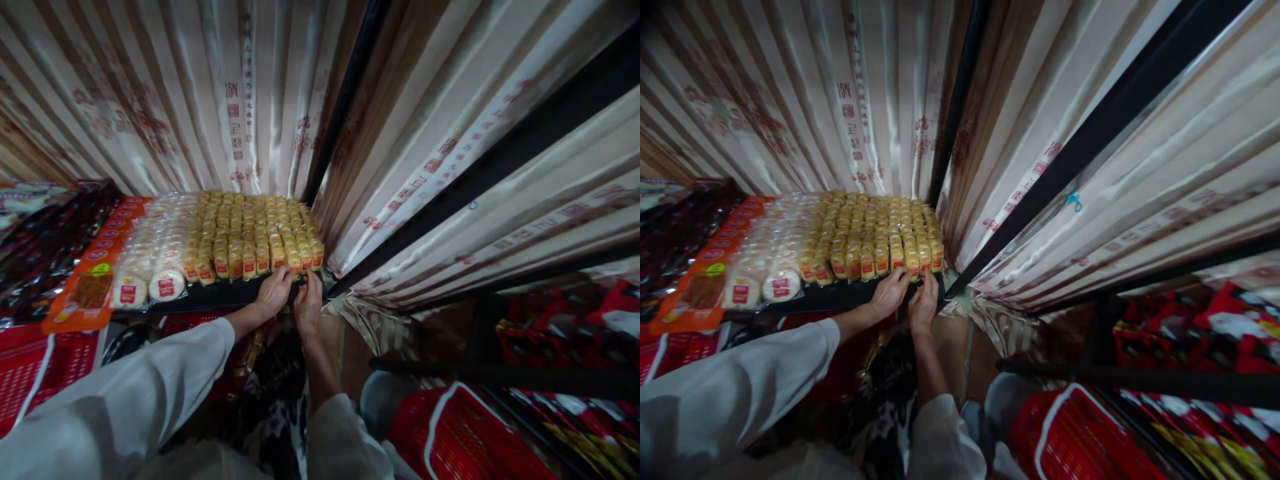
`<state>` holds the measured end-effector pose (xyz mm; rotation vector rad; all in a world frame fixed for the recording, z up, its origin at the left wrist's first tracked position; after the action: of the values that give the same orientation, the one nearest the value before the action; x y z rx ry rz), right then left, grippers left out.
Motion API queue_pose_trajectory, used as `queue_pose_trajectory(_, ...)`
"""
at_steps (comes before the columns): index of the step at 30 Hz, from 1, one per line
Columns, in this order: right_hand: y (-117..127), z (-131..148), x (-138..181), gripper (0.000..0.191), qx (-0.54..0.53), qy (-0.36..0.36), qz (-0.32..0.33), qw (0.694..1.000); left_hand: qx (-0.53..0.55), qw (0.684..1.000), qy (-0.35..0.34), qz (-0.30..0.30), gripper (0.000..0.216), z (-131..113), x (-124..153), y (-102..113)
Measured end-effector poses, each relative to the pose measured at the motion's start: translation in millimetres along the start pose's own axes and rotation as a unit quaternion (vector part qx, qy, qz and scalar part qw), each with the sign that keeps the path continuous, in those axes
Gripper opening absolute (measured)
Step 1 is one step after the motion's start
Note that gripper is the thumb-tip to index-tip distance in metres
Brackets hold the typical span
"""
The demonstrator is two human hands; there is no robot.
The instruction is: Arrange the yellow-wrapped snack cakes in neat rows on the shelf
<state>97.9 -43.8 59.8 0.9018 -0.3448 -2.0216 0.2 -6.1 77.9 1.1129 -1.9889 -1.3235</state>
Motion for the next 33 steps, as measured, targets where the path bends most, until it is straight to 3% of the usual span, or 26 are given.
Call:
queue_pose_trajectory(13,-12,-7,-18,0.047,0.017,0.032,0.005,0.999,-0.054,0.998,-0.025,-0.009,0.04,-1,-4,-4)
queue_pose_trajectory(23,-1,6,-20,0.042,0.0,0.004,0.006,1.0,0.023,0.998,-0.048,-0.023,0.04,3,10,9)
queue_pose_trajectory(28,9,33,8,0.03,-0.062,-0.032,0.012,0.998,0.082,0.994,-0.068,-0.011,0.03,22,56,3)
queue_pose_trajectory(30,-4,44,33,0.027,-0.126,-0.049,0.067,0.989,0.122,0.99,-0.071,0.013,0.025,34,88,-10)
queue_pose_trajectory(33,-48,51,80,0.026,-0.138,-0.082,0.197,0.967,0.205,0.977,-0.015,0.064,0.019,63,131,-43)
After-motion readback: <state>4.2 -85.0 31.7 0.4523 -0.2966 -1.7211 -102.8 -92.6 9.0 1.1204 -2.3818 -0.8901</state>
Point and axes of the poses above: each hand's wrist, its own x-axis away from the middle knuckle, its own y-axis out of the back of the hand, z = x × y, the point moved 7 cm from there along -x, towards the middle knuckle, and after that the axes turned 4 degrees about z, right-handed, at the moved point
